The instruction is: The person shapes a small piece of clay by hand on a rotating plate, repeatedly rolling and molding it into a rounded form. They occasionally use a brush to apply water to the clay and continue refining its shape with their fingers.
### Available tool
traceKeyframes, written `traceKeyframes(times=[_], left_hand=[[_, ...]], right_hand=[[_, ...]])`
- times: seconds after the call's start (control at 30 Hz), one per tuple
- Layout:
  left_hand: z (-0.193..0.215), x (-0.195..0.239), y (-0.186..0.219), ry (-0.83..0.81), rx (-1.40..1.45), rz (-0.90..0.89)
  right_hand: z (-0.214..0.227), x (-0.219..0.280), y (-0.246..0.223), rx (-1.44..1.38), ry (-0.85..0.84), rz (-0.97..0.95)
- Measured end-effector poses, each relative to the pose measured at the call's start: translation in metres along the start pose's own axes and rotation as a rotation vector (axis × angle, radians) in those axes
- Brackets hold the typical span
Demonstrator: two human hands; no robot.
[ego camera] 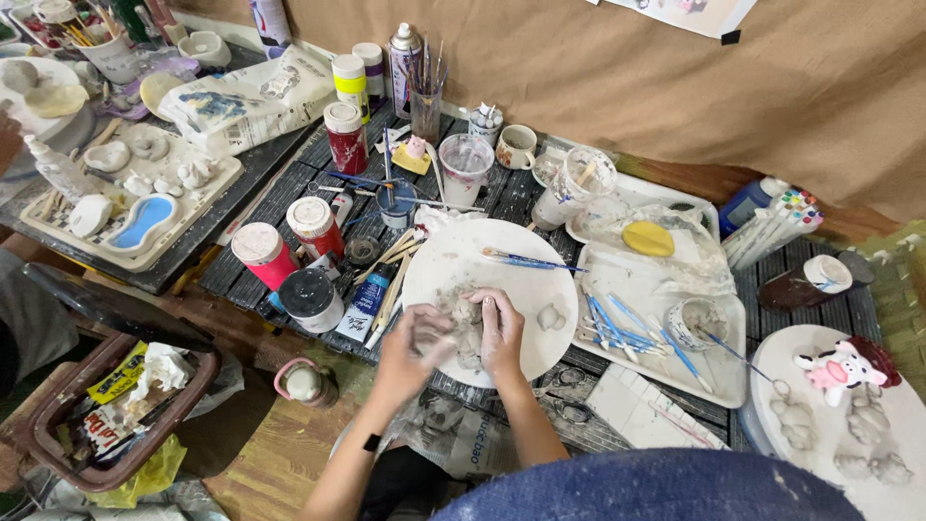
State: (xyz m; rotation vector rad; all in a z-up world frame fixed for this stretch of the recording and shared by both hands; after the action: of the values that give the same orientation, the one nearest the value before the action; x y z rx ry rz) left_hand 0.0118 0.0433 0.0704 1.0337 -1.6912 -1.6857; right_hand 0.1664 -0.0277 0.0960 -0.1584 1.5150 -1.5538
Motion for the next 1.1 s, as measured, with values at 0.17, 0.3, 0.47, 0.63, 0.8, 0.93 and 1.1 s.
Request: traceKeyframes(times=[0.17, 0.3, 0.47, 0.63, 0.8, 0.93, 1.1], left_hand=[[0.013, -0.027, 0.022, -0.032, -0.737, -0.293], [-0.002, -0.041, 0.013, -0.13, -0.914, -0.297], [0.006, -0.045, 0.007, -0.028, -0.929, -0.347], [0.006, -0.052, 0.009, -0.045, -0.995, -0.405], [-0.001, -0.046, 0.032, -0.111, -0.953, -0.487], [0.006, -0.024, 0.059, -0.112, -0.654, -0.511], [-0.024, 0.002, 0.076, -0.152, -0.697, -0.569]], right_hand=[[-0.001, 0.002, 0.002, -0.03, 0.0, 0.015], [-0.002, 0.002, 0.006, -0.022, -0.014, -0.028], [-0.001, 0.003, 0.006, -0.044, -0.011, 0.007], [-0.001, 0.001, 0.005, -0.044, -0.014, 0.004], [-0.001, 0.0, 0.004, -0.039, -0.007, 0.013], [0.0, 0.001, 0.006, -0.024, -0.004, -0.003], [0.0, 0.003, 0.009, -0.007, -0.003, -0.006]])
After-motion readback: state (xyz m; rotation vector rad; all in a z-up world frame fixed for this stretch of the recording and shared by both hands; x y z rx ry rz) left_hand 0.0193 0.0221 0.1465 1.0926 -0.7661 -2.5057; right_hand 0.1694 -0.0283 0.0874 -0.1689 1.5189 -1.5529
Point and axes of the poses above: each hand's wrist, its own x-axis away from the middle knuckle, its own z-axis out of the back of the hand, y = z × x, the point moved 8 cm from there along -x, towards the middle knuckle, and after that the axes turned 12 degrees about x, right-handed, at the moved point
